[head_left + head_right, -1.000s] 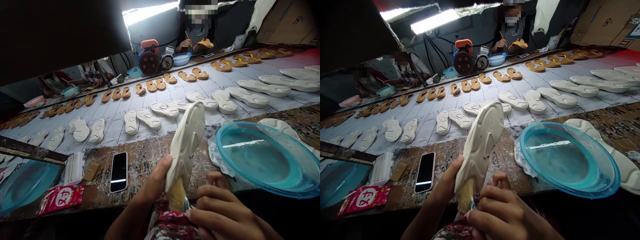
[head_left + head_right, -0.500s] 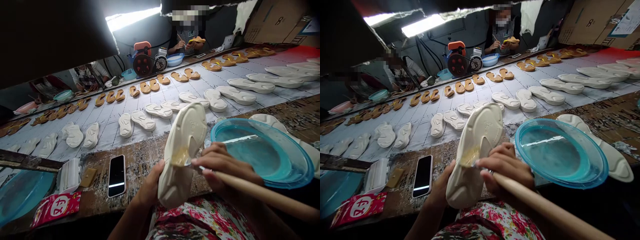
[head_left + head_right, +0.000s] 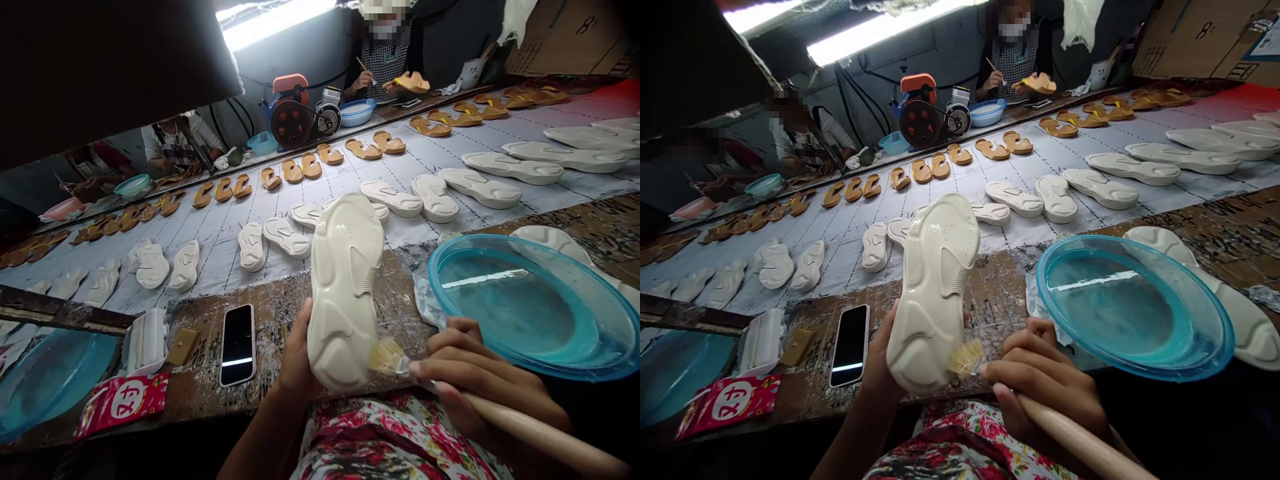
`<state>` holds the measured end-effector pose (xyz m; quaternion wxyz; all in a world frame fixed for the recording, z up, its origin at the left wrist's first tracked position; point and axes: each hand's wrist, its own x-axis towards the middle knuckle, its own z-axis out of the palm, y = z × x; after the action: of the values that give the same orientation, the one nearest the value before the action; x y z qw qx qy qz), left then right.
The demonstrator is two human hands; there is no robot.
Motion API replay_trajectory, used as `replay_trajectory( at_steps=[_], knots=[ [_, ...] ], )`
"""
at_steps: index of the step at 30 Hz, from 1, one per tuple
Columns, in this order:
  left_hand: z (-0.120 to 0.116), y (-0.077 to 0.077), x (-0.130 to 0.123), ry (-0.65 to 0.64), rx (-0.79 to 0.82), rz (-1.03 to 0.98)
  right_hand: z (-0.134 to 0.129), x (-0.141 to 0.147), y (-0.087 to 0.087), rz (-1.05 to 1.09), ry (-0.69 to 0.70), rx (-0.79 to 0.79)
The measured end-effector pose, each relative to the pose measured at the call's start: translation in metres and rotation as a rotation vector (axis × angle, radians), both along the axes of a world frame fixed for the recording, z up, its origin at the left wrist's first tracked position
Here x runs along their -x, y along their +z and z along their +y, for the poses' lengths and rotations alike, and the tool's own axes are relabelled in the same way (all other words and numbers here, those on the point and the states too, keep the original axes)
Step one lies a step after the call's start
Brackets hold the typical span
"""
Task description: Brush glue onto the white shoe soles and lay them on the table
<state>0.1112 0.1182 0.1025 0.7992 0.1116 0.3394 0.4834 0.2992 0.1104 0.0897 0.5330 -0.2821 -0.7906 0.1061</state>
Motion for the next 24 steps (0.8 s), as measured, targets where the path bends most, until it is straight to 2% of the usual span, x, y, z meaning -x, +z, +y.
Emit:
replay_trajectory(
  at_steps=[5,8,11,13,16,19,22,24],
  knots=[
    [0.003,0.001,-0.007,0.005,-0.023,0.01,0.004,0.008,0.0,0.03,-0.032,-0.047],
    [0.006,0.001,-0.008,0.075,-0.053,0.013,0.001,0.015,0.0,-0.011,-0.039,-0.067],
    [0.009,-0.002,-0.006,0.157,-0.052,0.05,-0.003,0.014,0.004,-0.124,0.09,-0.041],
    [0.01,-0.005,-0.007,0.165,-0.023,0.074,-0.003,0.011,0.009,-0.107,0.138,-0.031],
    [0.008,-0.008,-0.013,0.148,-0.027,0.121,0.004,0.012,0.013,0.04,0.025,-0.013],
    [0.007,-0.011,-0.022,0.18,-0.064,0.157,0.008,0.025,0.004,0.08,-0.042,-0.002],
    [0.014,-0.019,-0.021,0.268,-0.014,0.143,0.001,0.035,-0.013,0.015,-0.014,-0.033],
    [0.024,-0.026,-0.015,0.241,0.044,0.098,-0.004,0.031,-0.025,-0.042,0.036,0.016]
  ],
)
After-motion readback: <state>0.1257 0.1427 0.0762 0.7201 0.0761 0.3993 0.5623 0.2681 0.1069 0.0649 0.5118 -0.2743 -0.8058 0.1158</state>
